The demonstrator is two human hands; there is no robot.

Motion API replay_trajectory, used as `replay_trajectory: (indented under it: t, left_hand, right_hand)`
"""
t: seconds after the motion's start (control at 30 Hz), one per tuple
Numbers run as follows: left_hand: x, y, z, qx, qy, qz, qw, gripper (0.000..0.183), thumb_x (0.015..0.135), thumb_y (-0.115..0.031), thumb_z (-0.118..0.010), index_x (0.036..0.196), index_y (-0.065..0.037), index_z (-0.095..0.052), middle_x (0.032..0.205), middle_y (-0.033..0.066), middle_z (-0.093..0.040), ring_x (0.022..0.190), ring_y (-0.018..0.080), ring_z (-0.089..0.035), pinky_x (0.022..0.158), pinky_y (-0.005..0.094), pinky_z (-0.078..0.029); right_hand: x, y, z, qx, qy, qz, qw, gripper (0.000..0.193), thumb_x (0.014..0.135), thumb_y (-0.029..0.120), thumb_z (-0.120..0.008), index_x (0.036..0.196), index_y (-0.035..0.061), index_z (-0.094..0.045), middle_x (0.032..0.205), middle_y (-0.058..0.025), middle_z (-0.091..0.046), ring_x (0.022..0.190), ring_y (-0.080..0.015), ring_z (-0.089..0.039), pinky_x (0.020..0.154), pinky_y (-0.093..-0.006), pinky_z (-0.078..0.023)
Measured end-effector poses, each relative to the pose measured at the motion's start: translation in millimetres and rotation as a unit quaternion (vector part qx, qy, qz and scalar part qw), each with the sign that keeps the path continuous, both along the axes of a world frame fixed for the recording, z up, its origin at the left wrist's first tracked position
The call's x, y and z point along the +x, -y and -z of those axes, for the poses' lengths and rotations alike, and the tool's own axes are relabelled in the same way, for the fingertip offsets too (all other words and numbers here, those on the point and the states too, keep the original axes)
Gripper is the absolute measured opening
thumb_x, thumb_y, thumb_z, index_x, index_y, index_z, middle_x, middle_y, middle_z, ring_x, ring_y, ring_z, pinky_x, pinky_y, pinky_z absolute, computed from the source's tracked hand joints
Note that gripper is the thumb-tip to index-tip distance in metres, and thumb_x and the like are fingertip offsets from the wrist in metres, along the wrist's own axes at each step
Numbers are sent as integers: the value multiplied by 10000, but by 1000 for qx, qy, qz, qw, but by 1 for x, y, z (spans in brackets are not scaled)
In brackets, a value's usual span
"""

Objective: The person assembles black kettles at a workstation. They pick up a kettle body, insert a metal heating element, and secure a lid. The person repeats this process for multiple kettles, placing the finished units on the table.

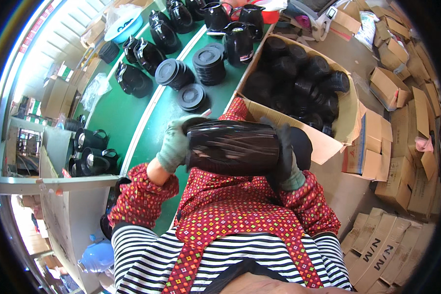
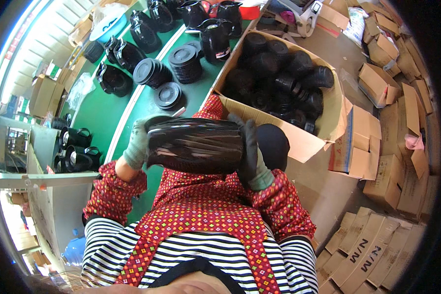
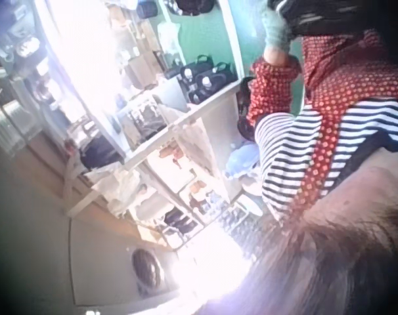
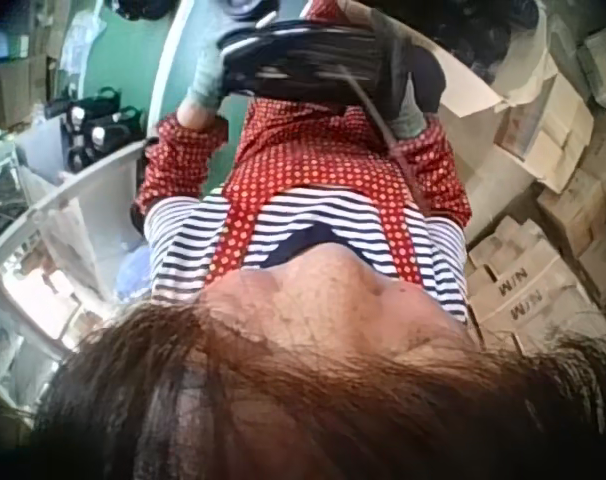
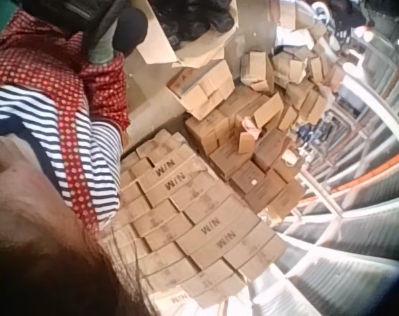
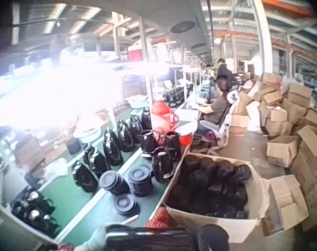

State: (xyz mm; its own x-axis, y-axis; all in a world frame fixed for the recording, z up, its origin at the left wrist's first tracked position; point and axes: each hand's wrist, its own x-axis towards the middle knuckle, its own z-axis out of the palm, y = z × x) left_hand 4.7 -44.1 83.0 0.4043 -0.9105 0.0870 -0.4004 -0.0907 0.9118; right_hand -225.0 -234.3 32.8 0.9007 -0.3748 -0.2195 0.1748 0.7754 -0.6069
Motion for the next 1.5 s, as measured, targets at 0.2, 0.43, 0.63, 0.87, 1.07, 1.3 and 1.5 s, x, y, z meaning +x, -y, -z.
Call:
replay_trajectory:
  t: [0.2,0.43,0.63,0.87,1.07,1.3,1.5]
  left_hand:
    - [-38,-8,95,-23,-547,97,831,646,1064,-194,-651,1617,-49,-351,1608,148,-480,1420,256,-540,1209,439,-459]
    - [-48,0,102,-41,-440,144,885,637,1025,-190,-710,1572,-28,-426,1565,147,-521,1384,243,-554,1193,449,-469]
    - [-10,-16,75,-86,-345,26,934,898,875,-142,-861,1596,-14,-340,1453,142,-612,1278,230,-621,1149,403,-465]
    - [-8,21,-66,181,310,-90,929,287,847,-202,-805,1090,-50,-780,953,176,-770,903,315,-767,842,387,-593]
    - [-14,20,-83,121,193,24,973,688,855,-191,-843,1471,-63,-565,1414,203,-613,1230,372,-674,1021,419,-550]
    - [-25,4,-78,87,368,128,917,884,686,-341,-937,1473,-155,-581,1682,289,-271,1554,536,-248,1224,641,-321]
    - [-39,23,-42,36,377,125,917,709,628,-470,-936,1225,-134,-754,1688,275,-288,1564,555,-206,1230,695,-217]
  right_hand:
    - [-15,30,-52,-615,189,46,764,1061,756,630,-839,1594,99,-465,1669,-327,-269,1511,-520,-333,1218,-606,-296]
    - [-12,41,-67,-708,243,108,654,883,739,574,-885,1432,96,-619,1584,-335,-393,1441,-530,-410,1186,-608,-327]
    - [-2,-1,1,-466,149,202,848,642,1080,467,-549,1523,12,-455,1625,-248,-391,1460,-350,-461,1208,-486,-378]
    - [16,-3,6,-580,131,231,770,778,889,214,-829,1535,24,-441,1613,-268,-387,1486,-401,-439,1235,-514,-362]
    - [30,1,-61,-773,94,-2,627,919,662,229,-950,1507,237,-590,1532,-234,-476,1379,-460,-511,1156,-541,-437]
    - [16,22,-66,-788,43,-47,613,726,685,195,-937,1365,164,-685,1511,-262,-487,1352,-450,-539,1115,-504,-475]
    - [16,17,-73,-830,41,-37,555,530,719,221,-900,1203,99,-723,1443,-289,-519,1275,-457,-568,1090,-523,-484]
